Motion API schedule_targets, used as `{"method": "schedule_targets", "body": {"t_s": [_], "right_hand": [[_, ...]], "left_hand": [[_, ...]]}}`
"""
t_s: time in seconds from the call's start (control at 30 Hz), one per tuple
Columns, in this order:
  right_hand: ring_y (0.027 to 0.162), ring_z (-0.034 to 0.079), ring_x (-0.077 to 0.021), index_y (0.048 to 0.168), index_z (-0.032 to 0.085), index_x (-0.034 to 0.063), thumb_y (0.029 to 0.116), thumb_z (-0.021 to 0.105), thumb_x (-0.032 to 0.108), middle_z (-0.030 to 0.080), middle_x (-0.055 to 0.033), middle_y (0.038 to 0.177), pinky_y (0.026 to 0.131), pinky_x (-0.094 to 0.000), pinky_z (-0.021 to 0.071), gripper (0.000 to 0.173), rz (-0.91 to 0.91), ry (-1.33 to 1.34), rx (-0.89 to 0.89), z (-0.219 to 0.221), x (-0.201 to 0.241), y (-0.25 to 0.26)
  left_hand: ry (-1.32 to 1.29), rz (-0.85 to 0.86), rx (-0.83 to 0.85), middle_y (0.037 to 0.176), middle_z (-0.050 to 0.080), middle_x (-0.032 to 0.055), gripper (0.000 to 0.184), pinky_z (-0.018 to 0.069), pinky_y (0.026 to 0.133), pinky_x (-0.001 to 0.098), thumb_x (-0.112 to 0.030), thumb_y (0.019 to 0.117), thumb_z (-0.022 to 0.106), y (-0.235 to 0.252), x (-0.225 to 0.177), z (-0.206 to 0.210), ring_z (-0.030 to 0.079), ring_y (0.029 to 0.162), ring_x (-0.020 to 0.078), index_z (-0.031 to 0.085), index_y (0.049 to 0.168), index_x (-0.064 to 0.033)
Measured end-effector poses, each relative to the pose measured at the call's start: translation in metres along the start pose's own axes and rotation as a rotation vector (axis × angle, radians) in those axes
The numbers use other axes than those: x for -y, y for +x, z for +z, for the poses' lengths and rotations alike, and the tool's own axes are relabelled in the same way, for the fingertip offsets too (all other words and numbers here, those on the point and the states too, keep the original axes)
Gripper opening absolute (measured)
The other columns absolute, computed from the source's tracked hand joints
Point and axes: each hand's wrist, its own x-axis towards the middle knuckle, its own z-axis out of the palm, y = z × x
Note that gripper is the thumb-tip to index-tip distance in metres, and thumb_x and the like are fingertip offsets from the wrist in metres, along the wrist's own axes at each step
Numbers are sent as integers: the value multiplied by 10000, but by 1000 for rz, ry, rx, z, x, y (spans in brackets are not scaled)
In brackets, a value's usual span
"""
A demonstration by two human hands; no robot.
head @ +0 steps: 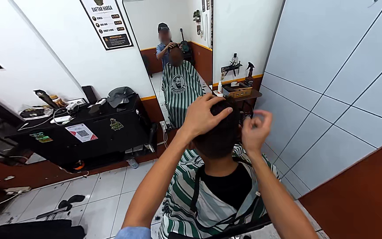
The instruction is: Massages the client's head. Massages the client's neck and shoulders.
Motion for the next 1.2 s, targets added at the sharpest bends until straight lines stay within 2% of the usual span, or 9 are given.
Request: {"method": "schedule_targets", "body": {"t_s": [0.1,0.23,0.3,0.43,0.5,0.57,0.63,0.97,1.2], "right_hand": [[857,686,-337,1281,630,-18,994,588,154,705,-195,949,798,-559,547,338,178,-12,416,40,-25,74],[1153,651,-364,1184,691,-98,1068,522,165,685,-282,1191,1055,-531,451,333,128,107,951,106,-15,131],[1158,642,-321,1170,671,-139,1105,454,210,671,-291,1203,1070,-474,433,416,109,121,1161,113,16,139],[765,611,-80,907,693,-67,1108,410,348,673,-96,832,765,-307,503,541,-219,325,1423,121,34,138],[894,661,-155,988,728,-46,1100,413,389,712,-127,923,854,-405,512,549,-385,361,1548,111,53,136],[1177,656,-289,1239,726,28,1087,434,426,724,-179,1181,1042,-546,456,516,-597,269,1607,100,72,130],[1234,627,-307,1326,699,131,1071,449,469,711,-136,1251,1056,-584,432,491,-784,127,1566,89,85,119],[950,657,-268,1001,728,74,1093,387,384,698,-108,916,836,-502,456,470,-884,57,1505,75,93,110],[1013,648,-297,1027,708,33,1111,315,397,693,-146,985,873,-520,446,542,-813,84,1521,73,90,113]], "left_hand": [[178,-14,-222,1370,632,91,519,480,1004,557,-544,965,552,-21,-16,22,572,1279,329,687,1318,-188],[380,-98,-520,1517,520,154,576,335,1147,639,-558,948,565,-53,-32,67,429,1430,421,637,1403,-212],[462,-158,-585,1528,456,281,655,311,1144,676,-568,946,564,-69,-42,90,370,1429,533,601,1433,-132],[515,-327,-677,1506,256,498,904,282,1183,636,-573,890,651,-92,-59,132,262,1420,648,444,1473,86],[505,-440,-734,1533,187,500,1054,315,1186,574,-627,845,676,-93,-64,144,246,1446,619,364,1485,151],[492,-520,-778,1553,198,472,1197,334,1181,561,-678,773,722,-83,-68,137,269,1453,591,307,1499,179],[482,-587,-782,1558,292,413,1275,358,1165,556,-718,726,738,-66,-73,115,354,1440,533,285,1514,177],[484,-610,-918,1546,356,366,1387,376,1154,491,-615,625,863,-40,-83,117,421,1418,451,169,1576,116],[491,-615,-943,1538,355,368,1380,364,1162,492,-612,617,867,-40,-82,127,414,1416,441,181,1570,112]]}}
